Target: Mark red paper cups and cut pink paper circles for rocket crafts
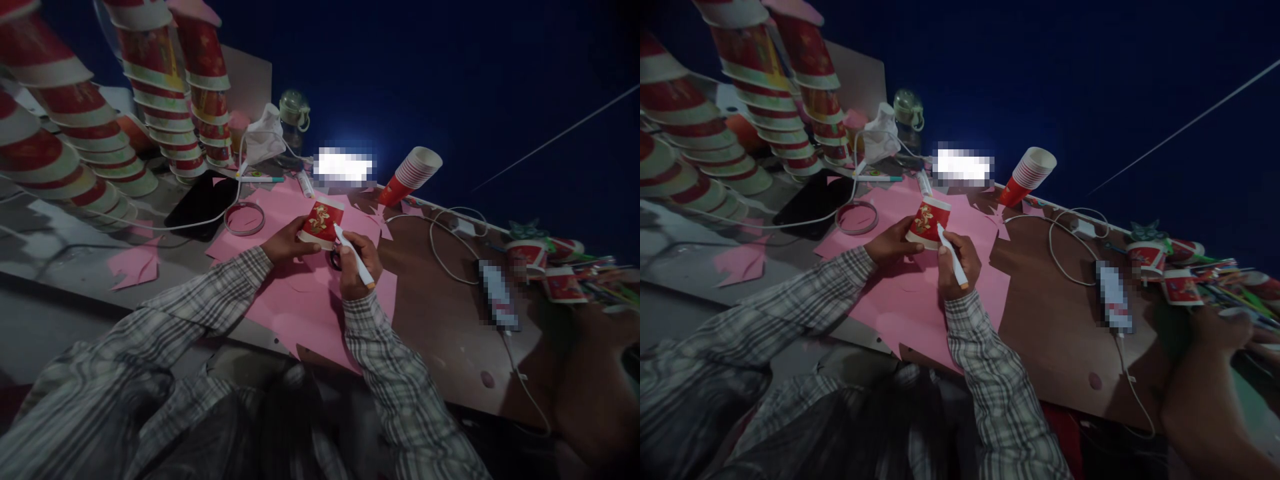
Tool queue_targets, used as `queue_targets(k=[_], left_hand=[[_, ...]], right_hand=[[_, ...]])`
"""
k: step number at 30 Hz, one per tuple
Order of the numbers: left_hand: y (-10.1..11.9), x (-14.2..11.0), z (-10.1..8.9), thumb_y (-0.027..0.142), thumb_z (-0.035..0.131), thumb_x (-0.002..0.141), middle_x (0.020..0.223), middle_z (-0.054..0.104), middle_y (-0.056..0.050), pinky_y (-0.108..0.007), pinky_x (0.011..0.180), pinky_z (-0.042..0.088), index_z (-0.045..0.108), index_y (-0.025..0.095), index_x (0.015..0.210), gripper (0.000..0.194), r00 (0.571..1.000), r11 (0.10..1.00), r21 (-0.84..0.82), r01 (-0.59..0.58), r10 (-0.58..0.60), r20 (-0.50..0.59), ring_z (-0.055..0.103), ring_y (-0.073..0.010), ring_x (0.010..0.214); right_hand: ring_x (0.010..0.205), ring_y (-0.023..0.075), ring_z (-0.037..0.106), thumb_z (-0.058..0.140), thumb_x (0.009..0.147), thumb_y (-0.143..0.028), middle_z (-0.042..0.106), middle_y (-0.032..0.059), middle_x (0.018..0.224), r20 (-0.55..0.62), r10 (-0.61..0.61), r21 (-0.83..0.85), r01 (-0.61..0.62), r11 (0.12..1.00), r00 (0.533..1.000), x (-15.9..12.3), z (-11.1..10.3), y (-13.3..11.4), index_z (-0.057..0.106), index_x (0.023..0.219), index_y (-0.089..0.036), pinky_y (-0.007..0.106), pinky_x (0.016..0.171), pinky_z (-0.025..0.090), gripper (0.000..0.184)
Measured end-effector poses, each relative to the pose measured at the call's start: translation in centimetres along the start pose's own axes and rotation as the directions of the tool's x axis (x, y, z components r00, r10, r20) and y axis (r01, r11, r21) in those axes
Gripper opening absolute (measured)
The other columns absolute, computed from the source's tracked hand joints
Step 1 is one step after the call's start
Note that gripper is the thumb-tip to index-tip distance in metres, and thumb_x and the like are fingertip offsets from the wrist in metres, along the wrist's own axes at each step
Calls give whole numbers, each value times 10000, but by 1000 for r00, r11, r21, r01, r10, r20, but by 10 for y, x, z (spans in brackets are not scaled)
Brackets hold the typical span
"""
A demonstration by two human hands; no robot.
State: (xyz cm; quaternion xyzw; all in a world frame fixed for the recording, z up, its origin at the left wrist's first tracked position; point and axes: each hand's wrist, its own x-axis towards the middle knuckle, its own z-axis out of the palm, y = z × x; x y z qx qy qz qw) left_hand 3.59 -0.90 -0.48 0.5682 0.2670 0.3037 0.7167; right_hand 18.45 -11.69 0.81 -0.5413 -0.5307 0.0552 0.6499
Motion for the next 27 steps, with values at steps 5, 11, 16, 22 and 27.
queue_targets(k=[5, 11, 16, 22, 27], left_hand=[[1, -1, 1, 422, 941, 623, 982, 668, -35, -236, 564, 487, 545, 171, 1310, 832, 1000, 1000, -3, 12, -12, -1, 595, -117, 691], [2, 1, 1, 477, 953, 587, 938, 651, -27, -249, 537, 476, 539, 161, 1292, 877, 1000, 1000, 16, 19, -19, -14, 579, -125, 677], [4, 0, 2, 469, 958, 585, 963, 659, -31, -235, 556, 458, 541, 171, 1269, 855, 1000, 999, -32, 3, -4, -20, 578, -112, 685], [11, -6, 8, 446, 939, 622, 844, 623, 23, -231, 535, 418, 513, 173, 1242, 801, 999, 999, -37, 19, -20, -35, 549, -91, 616], [12, -4, 7, 461, 935, 623, 752, 590, 44, -250, 522, 399, 502, 154, 1234, 810, 999, 1000, -13, 20, -20, -39, 534, -99, 568]], right_hand=[[726, 181, 690, 588, 917, -395, 706, 22, 818, 22, 58, 31, -59, 998, 998, -1, -2, 0, 713, 1020, -213, 351, 692, 606, 244], [735, 161, 665, 606, 930, -424, 687, 17, 876, -29, 46, 56, -45, 997, 998, -4, 0, 1, 696, 1119, -234, 331, 686, 590, 283], [799, 183, 695, 641, 919, -449, 663, 28, 919, -102, 24, 55, -18, 998, 994, -2, 3, -1, 662, 1197, -230, 363, 739, 611, 355], [818, 183, 719, 552, 985, -461, 691, 49, 971, -97, 36, 67, -29, 997, 995, -3, 10, 6, 615, 1337, -234, 384, 762, 630, 424], [682, 144, 661, 448, 1035, -469, 659, 12, 843, -98, 12, 8, -12, 1000, 995, -6, 11, 8, 597, 1364, -238, 332, 655, 601, 429]])
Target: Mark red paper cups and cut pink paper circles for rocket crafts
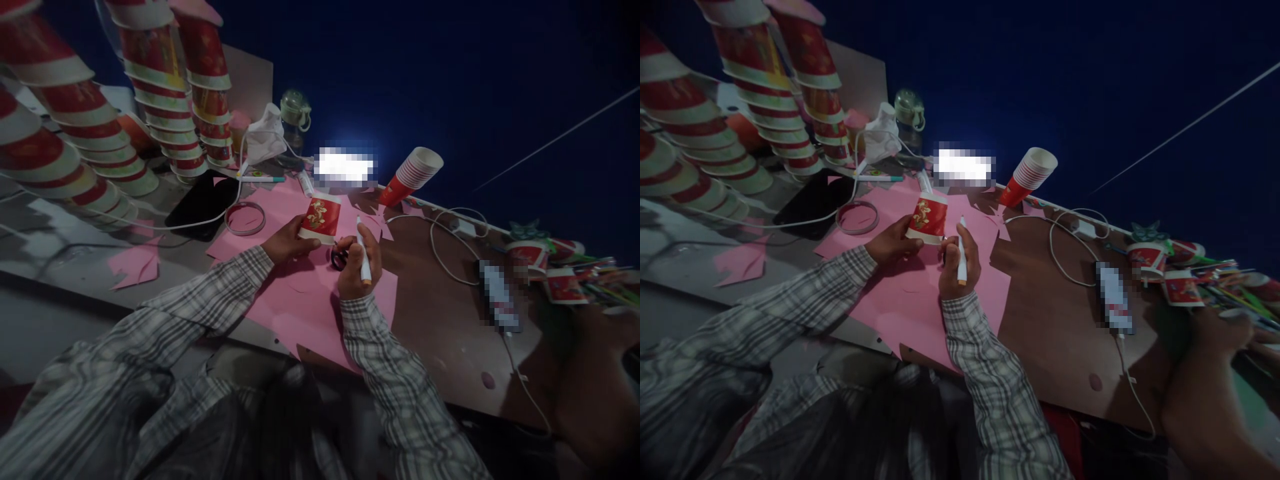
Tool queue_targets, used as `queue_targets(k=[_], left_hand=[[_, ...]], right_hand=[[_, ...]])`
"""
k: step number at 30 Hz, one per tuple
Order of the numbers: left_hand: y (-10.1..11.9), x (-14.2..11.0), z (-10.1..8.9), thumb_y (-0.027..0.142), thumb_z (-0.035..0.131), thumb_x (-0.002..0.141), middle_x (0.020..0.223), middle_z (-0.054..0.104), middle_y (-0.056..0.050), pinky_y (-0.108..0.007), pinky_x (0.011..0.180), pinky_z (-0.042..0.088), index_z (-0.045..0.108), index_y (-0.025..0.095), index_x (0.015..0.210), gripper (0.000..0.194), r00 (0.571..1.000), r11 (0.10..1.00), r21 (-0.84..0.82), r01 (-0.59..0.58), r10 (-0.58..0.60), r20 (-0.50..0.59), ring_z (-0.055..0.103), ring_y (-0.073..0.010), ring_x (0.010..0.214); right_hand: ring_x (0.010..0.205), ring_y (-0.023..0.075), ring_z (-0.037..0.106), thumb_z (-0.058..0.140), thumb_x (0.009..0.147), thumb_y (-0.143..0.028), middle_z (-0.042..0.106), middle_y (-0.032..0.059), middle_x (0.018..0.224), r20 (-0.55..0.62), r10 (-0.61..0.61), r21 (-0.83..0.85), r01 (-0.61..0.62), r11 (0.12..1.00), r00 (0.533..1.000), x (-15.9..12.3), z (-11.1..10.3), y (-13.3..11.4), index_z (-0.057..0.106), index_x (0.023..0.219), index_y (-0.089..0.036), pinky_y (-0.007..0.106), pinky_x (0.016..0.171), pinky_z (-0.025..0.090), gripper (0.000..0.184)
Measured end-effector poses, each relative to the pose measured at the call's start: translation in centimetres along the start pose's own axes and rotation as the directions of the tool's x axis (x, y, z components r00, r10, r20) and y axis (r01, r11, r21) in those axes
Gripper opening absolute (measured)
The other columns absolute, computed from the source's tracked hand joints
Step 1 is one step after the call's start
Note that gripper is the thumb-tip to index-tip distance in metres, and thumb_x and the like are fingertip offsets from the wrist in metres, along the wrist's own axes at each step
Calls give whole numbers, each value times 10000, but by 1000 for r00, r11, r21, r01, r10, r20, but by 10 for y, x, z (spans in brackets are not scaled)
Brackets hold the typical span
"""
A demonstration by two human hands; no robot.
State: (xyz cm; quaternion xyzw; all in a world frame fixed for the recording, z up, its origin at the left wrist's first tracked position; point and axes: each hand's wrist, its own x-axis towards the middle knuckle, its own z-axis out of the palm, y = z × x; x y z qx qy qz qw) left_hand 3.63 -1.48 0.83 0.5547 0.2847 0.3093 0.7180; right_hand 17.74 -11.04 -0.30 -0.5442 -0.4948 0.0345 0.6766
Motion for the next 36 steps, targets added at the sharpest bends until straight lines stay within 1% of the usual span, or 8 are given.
queue_targets(k=[5, 8, 15, 19, 23, 28, 31, 36], left_hand=[[-2, 4, -4, 490, 936, 619, 776, 627, 24, -238, 546, 442, 531, 161, 1202, 782, 999, 999, 54, -4, 2, 32, 562, -100, 595], [-3, 4, -4, 496, 930, 633, 809, 644, 23, -223, 536, 448, 519, 177, 1261, 816, 999, 999, 45, -4, 3, 37, 569, -93, 590], [-2, 3, -1, 552, 862, 717, 781, 614, 32, -222, 484, 369, 528, 207, 1364, 806, 997, 997, -62, -51, 54, 52, 568, -101, 568], [-4, 5, -1, 515, 865, 713, 797, 618, 24, -235, 487, 346, 578, 235, 1352, 755, 998, 989, -142, -47, 54, 42, 535, -92, 541], [-6, 6, -2, 449, 852, 731, 906, 670, -3, -240, 524, 364, 591, 238, 1373, 724, 999, 983, -180, -43, 48, 26, 535, -91, 584], [-4, 6, -3, 418, 870, 711, 990, 700, -37, -239, 546, 387, 559, 205, 1430, 812, 999, 988, -148, -46, 46, -7, 521, -84, 596], [-2, 6, -5, 413, 900, 677, 958, 693, -33, -230, 516, 377, 524, 185, 1453, 893, 1000, 998, -67, -7, 8, 8, 499, -75, 570], [-3, 5, -6, 484, 938, 613, 922, 693, -31, -257, 522, 426, 555, 147, 1386, 926, 999, 999, 28, 35, -35, 10, 533, -95, 552]], right_hand=[[952, 212, 708, 565, 994, -362, 711, 70, 1023, 82, -235, -124, 244, 962, 968, -2, 0, -4, 609, 1356, -247, 418, 860, 620, 382], [997, 226, 702, 577, 982, -322, 707, 87, 1077, 145, -268, -161, 290, 944, 952, -3, 2, -4, 577, 1392, -235, 440, 901, 614, 419], [980, 231, 708, 532, 985, -356, 700, 106, 1089, 160, -165, -236, 200, 951, 973, -3, -1, 2, 541, 1408, -216, 436, 863, 630, 446], [976, 228, 708, 543, 972, -338, 700, 96, 1096, 139, -173, -219, 201, 955, 975, -2, -2, 1, 533, 1419, -235, 427, 863, 631, 459], [1039, 240, 701, 544, 965, -317, 693, 101, 1132, 116, -176, -202, 197, 960, 978, -2, 0, 0, 528, 1431, -242, 457, 946, 614, 472], [1056, 240, 705, 543, 962, -321, 693, 106, 1136, 115, -143, -218, 165, 962, 983, 1, -3, 10, 535, 1416, -230, 476, 979, 608, 463], [1033, 230, 715, 569, 953, -313, 701, 103, 1129, 149, -146, -210, 175, 962, 978, 1, -5, 16, 535, 1417, -229, 452, 952, 619, 473], [1016, 230, 723, 560, 960, -321, 711, 115, 1127, 100, -91, -228, 112, 967, 991, -2, -1, 15, 560, 1390, -209, 440, 924, 628, 445]])
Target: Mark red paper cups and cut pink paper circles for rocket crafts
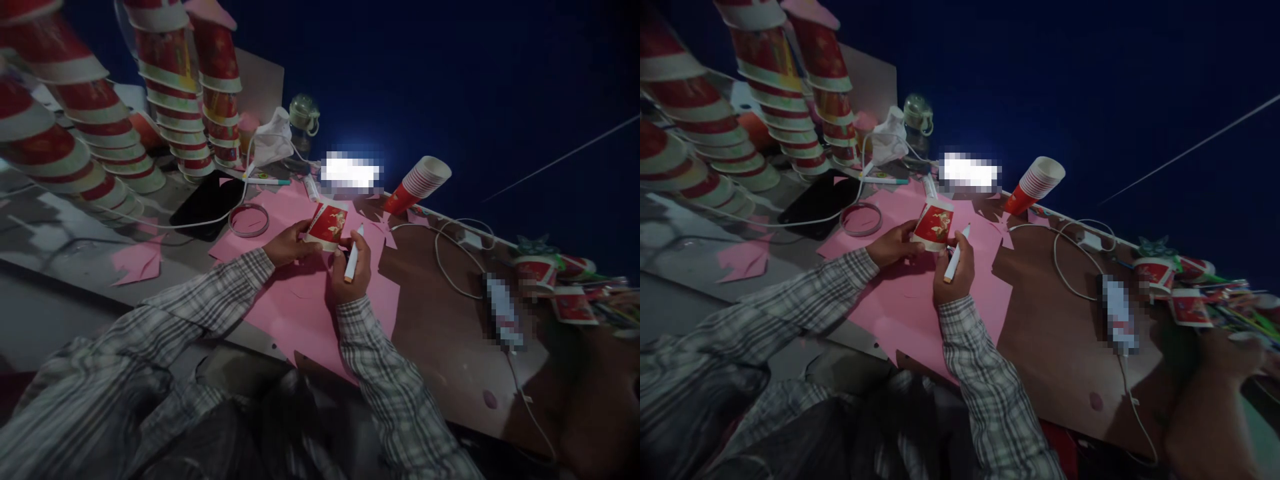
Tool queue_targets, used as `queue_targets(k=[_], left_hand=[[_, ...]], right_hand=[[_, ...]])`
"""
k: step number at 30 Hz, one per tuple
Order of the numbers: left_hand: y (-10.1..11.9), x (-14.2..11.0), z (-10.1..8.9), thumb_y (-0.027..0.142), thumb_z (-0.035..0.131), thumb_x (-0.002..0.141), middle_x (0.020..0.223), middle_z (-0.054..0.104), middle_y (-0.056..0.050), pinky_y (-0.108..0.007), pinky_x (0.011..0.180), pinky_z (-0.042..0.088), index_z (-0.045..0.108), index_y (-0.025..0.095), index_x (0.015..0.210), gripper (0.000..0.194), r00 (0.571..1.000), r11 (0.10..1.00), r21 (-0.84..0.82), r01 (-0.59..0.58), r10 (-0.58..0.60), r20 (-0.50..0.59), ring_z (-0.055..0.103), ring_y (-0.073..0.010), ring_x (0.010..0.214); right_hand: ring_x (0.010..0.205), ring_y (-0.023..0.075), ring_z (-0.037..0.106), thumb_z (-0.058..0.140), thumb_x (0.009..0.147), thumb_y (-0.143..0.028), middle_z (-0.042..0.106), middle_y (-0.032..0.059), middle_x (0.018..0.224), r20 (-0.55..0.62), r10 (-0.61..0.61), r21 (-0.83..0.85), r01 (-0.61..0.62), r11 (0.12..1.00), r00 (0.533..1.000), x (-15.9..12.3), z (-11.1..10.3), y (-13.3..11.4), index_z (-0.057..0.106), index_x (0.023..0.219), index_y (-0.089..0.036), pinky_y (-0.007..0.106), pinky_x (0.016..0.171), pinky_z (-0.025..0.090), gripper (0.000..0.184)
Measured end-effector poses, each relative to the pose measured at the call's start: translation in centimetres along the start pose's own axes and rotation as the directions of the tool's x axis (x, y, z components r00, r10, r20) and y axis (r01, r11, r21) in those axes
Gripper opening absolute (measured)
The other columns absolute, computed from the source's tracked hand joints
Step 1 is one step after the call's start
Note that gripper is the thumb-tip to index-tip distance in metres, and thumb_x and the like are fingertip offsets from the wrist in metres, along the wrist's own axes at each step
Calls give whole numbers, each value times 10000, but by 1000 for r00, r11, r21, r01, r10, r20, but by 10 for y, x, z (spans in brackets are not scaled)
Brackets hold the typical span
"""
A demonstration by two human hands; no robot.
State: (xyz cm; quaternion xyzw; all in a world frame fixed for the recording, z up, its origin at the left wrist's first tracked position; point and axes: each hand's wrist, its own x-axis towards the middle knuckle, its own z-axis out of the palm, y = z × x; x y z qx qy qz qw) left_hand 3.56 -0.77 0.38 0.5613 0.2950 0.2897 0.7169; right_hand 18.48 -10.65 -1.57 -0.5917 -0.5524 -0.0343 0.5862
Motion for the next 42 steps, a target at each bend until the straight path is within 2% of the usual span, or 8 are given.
queue_targets(k=[4, 8, 13, 16, 22, 33, 37, 42], left_hand=[[-2, 0, 5, 468, 976, 570, 1171, 724, -120, -318, 777, 545, 593, 160, 1290, 872, 994, 988, -116, -103, 105, 17, 698, -199, 876], [-5, 0, 6, 461, 987, 561, 1218, 733, -141, -386, 947, 538, 613, 157, 1253, 842, 996, 982, -172, -83, 84, 3, 703, -272, 1078], [-4, 1, 1, 480, 981, 575, 1213, 739, -151, -404, 954, 528, 616, 152, 1274, 854, 998, 986, -160, -51, 54, 18, 707, -270, 1069], [-2, 0, 1, 485, 978, 581, 1173, 743, -151, -382, 909, 530, 640, 139, 1240, 817, 997, 983, -171, -65, 71, 34, 707, -255, 1024], [-2, -1, 5, 431, 976, 606, 1191, 736, -136, -409, 952, 532, 633, 160, 1258, 785, 997, 976, -211, -48, 61, 53, 697, -259, 1073], [-2, 2, 2, 480, 948, 641, 1209, 733, -149, -443, 980, 529, 599, 138, 1296, 817, 992, 991, -114, -72, 83, 99, 696, -292, 1097], [0, 3, 2, 498, 948, 632, 1194, 736, -154, -445, 979, 527, 615, 134, 1259, 798, 988, 992, -101, -80, 92, 122, 697, -306, 1100], [-4, 6, 2, 469, 961, 613, 1128, 743, -130, -430, 942, 529, 617, 135, 1223, 776, 990, 992, -87, -92, 100, 97, 701, -262, 1003]], right_hand=[[1007, 226, 730, 567, 958, -327, 718, 116, 1111, -1, 33, -10, -33, 999, 999, -2, 3, -3, 576, 1372, -202, 428, 901, 642, 433], [1030, 223, 732, 567, 969, -323, 715, 126, 1140, -25, 41, 36, -40, 999, 999, -1, 2, -8, 555, 1400, -200, 414, 878, 649, 449], [1025, 242, 708, 512, 1007, -368, 705, 107, 1086, -81, -98, 93, 105, 990, 992, 3, -7, -19, 627, 1334, -210, 440, 863, 628, 380], [1045, 272, 692, 458, 1028, -423, 704, 121, 1080, -61, -173, 89, 178, 980, 983, 2, -10, -19, 688, 1255, -208, 468, 837, 618, 388], [978, 257, 704, 417, 1041, -434, 694, 112, 1056, -27, -200, 97, 201, 975, 979, -1, -11, -11, 698, 1224, -224, 433, 738, 618, 396], [1037, 248, 685, 515, 1004, -331, 703, 99, 1096, -15, -177, 120, 178, 977, 984, 0, -9, -16, 613, 1367, -226, 445, 848, 624, 391], [1005, 251, 680, 551, 987, -336, 706, 103, 1067, -23, -248, 83, 249, 965, 969, 4, -7, -18, 642, 1324, -220, 439, 829, 616, 368], [961, 248, 692, 561, 985, -344, 717, 96, 1043, -54, -287, 102, 291, 951, 956, 8, -6, -20, 668, 1274, -225, 435, 797, 613, 330]])
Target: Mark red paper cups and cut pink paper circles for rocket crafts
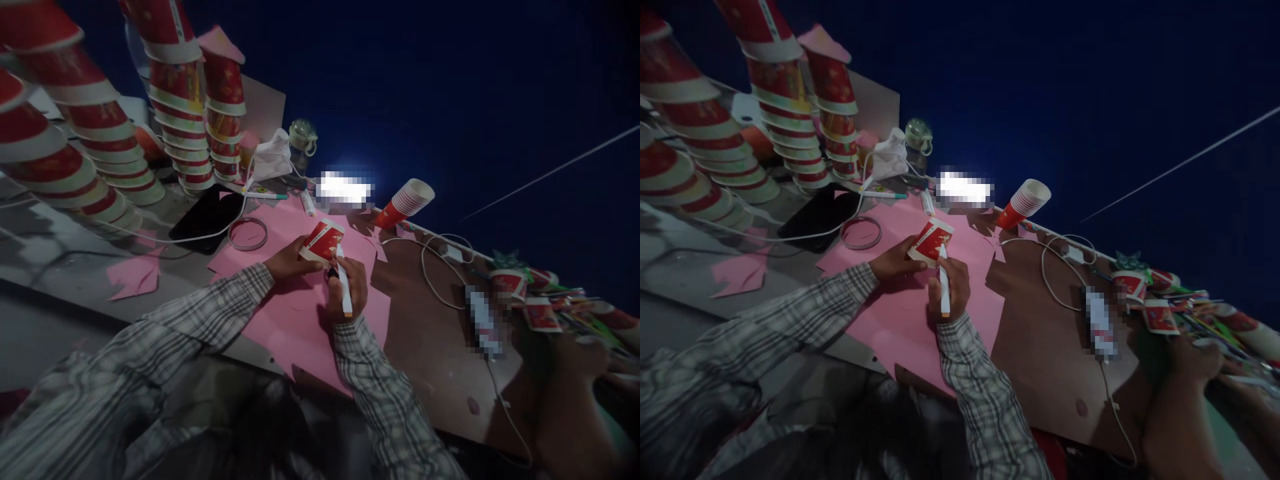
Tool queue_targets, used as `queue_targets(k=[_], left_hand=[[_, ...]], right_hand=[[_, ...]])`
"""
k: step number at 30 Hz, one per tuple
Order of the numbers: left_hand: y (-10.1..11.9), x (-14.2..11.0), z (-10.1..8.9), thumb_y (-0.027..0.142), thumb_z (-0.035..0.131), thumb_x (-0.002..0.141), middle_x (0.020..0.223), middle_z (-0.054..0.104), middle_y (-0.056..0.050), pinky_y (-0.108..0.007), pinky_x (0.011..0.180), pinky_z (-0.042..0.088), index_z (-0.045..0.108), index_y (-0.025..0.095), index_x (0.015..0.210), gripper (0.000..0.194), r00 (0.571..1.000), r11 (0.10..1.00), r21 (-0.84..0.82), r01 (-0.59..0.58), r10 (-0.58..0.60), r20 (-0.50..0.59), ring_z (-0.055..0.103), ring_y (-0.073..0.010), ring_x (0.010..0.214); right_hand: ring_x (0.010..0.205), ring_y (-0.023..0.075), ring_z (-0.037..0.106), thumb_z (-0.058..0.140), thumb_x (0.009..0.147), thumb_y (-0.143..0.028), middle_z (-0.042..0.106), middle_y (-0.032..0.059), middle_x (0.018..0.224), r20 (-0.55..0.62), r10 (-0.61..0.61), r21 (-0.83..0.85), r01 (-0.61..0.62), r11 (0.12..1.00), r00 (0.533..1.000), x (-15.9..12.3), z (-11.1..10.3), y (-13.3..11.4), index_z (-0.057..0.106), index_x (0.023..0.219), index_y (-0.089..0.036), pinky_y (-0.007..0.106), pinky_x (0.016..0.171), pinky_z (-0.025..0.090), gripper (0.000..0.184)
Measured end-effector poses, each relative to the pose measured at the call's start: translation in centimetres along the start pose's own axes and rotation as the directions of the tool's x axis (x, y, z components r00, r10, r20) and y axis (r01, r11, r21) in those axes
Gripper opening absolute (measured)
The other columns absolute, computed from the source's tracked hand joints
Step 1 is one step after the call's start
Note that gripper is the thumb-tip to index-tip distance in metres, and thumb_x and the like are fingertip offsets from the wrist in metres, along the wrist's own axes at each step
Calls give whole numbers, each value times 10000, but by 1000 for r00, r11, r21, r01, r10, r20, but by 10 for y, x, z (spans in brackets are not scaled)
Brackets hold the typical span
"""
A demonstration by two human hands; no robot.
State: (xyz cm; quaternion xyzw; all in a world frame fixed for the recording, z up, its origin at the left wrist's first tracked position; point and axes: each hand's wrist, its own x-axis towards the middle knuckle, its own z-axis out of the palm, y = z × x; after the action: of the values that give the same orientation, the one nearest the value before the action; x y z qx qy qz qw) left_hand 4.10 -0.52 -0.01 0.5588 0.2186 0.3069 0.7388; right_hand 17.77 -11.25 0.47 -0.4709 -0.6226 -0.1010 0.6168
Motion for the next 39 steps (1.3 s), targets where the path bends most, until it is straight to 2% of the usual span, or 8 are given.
queue_targets(k=[3, 8, 15, 28, 34, 39], left_hand=[[0, -1, 1, 466, 955, 627, 1121, 742, -121, -419, 933, 529, 623, 135, 1211, 748, 999, 999, 41, -32, 32, 0, 693, -256, 1007], [-1, -4, 3, 508, 945, 623, 1162, 721, -138, -441, 931, 528, 574, 125, 1295, 858, 999, 996, 80, -31, 31, -8, 681, -286, 1041], [-2, -6, 2, 507, 939, 626, 1197, 701, -140, -457, 933, 527, 542, 148, 1338, 891, 999, 991, 134, -9, 15, -45, 667, -295, 1074], [0, -7, 2, 518, 934, 647, 1201, 706, -133, -434, 930, 530, 550, 153, 1334, 867, 998, 986, 166, -25, 33, -44, 667, -277, 1062], [-2, -6, 3, 544, 939, 616, 1191, 695, -123, -432, 935, 513, 541, 152, 1335, 911, 998, 987, 157, -27, 34, -44, 651, -277, 1063], [-5, -7, 1, 529, 946, 618, 1185, 698, -116, -418, 932, 512, 554, 158, 1313, 880, 998, 991, 127, -38, 45, -52, 658, -269, 1058]], right_hand=[[938, 240, 696, 546, 995, -350, 721, 88, 994, -15, 17, 3, -17, 1000, 1000, 1, 0, -1, 684, 1240, -224, 426, 789, 617, 308], [874, 214, 703, 551, 997, -341, 719, 80, 951, -31, 77, 26, -76, 997, 997, 1, 2, -4, 703, 1183, -218, 389, 738, 618, 270], [808, 198, 709, 535, 1010, -346, 731, 83, 931, -32, 77, 14, -76, 997, 997, 2, 2, -1, 708, 1163, -203, 372, 696, 620, 272], [829, 201, 714, 532, 1009, -348, 730, 83, 942, 31, 111, -57, -109, 992, 993, -1, -1, 4, 704, 1181, -197, 375, 722, 629, 286], [885, 211, 723, 569, 982, -312, 735, 93, 1027, 70, 112, 4, -112, 994, 991, -3, -1, 6, 693, 1236, -210, 386, 750, 638, 301], [930, 232, 737, 570, 983, -295, 747, 105, 1026, 42, 80, 36, -81, 996, 996, 0, 2, 3, 704, 1213, -213, 416, 769, 651, 279]])
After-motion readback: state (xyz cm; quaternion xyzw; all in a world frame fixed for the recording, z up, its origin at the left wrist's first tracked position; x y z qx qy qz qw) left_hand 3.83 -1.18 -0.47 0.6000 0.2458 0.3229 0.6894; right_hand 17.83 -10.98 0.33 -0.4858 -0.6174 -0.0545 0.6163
